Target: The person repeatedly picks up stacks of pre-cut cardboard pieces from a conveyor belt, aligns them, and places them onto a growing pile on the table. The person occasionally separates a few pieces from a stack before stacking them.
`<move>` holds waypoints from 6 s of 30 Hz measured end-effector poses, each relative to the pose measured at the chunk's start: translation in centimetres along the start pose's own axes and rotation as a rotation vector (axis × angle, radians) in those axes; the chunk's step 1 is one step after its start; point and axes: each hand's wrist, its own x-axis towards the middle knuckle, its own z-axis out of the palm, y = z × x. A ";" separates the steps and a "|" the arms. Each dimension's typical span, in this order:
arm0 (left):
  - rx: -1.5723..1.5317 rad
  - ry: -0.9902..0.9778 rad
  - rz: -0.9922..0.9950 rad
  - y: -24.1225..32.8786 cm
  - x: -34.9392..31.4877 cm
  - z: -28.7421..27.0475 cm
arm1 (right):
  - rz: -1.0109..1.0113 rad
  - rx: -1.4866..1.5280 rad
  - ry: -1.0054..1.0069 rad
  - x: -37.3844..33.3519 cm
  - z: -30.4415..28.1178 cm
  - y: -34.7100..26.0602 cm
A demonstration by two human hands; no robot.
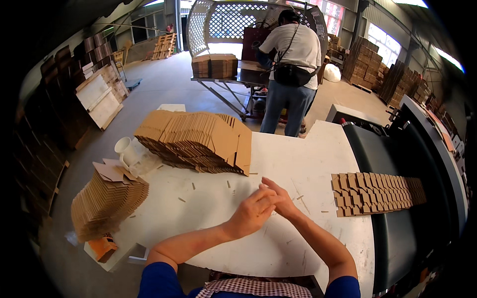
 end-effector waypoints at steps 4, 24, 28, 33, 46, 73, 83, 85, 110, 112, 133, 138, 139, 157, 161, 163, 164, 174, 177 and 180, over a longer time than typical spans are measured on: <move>-0.234 -0.076 -0.089 3.4 -2.3 4.2 | 0.111 0.052 0.033 -11.2 -2.5 -2.1; -0.444 -0.279 -0.104 5.2 -9.9 15.1 | 0.243 -0.262 0.330 -28.0 -2.1 -3.7; -0.413 -0.204 -0.067 5.3 -10.5 15.2 | 0.410 -0.085 0.238 -28.1 -2.8 -3.5; -0.424 -0.210 -0.113 4.9 -10.9 15.6 | 0.354 -0.095 0.195 -28.2 -3.3 -3.0; -0.391 -0.208 -0.170 6.0 -10.0 15.0 | 0.327 -0.117 0.098 -28.3 -4.4 -2.9; -0.401 -0.220 -0.155 6.2 -9.7 14.7 | 0.315 -0.205 0.109 -28.3 -4.3 -3.2; -0.435 -0.247 -0.198 6.3 -9.9 14.9 | 0.242 -0.230 0.118 -28.7 -4.4 -2.4; -0.426 -0.246 -0.182 6.3 -9.7 14.7 | 0.237 -0.238 0.117 -28.7 -4.3 -2.2; -0.415 -0.218 -0.139 6.4 -9.6 14.9 | 0.243 -0.234 0.106 -28.9 -4.4 -2.3; -0.402 -0.204 -0.109 6.3 -9.6 15.0 | 0.244 -0.234 0.109 -29.2 -4.3 -1.9; -0.779 -0.310 -0.809 4.9 -0.9 16.4 | 0.073 -0.189 0.165 -28.9 -5.4 -1.0; -0.878 -0.220 -1.067 -0.5 7.4 21.8 | 0.051 -0.151 0.190 -29.0 -5.5 -0.7; -0.928 -0.194 -1.124 -2.4 8.4 22.9 | 0.053 -0.145 0.189 -29.0 -5.4 -0.7; -1.318 0.120 -1.139 -6.2 12.4 31.0 | 0.008 -0.171 0.246 -30.7 -6.2 -1.0; -1.372 -0.074 -1.078 -3.9 13.7 32.7 | 0.026 -0.146 0.242 -31.0 -6.4 -0.7; -1.393 -0.155 -1.008 -2.8 13.8 33.8 | 0.042 -0.130 0.238 -31.1 -6.7 -1.1; -1.380 -0.146 -0.979 -2.4 13.7 34.3 | 0.046 -0.131 0.233 -31.2 -6.9 -1.3; -1.345 -0.124 -0.831 -1.3 12.9 36.2 | 0.038 -0.092 0.235 -32.3 -8.4 -2.0; -1.315 -0.131 -0.825 -1.5 12.9 36.2 | 0.031 -0.097 0.238 -32.4 -8.3 -1.8; -1.316 -0.134 -0.814 -1.2 13.0 36.1 | 0.036 -0.078 0.228 -32.5 -8.5 -1.9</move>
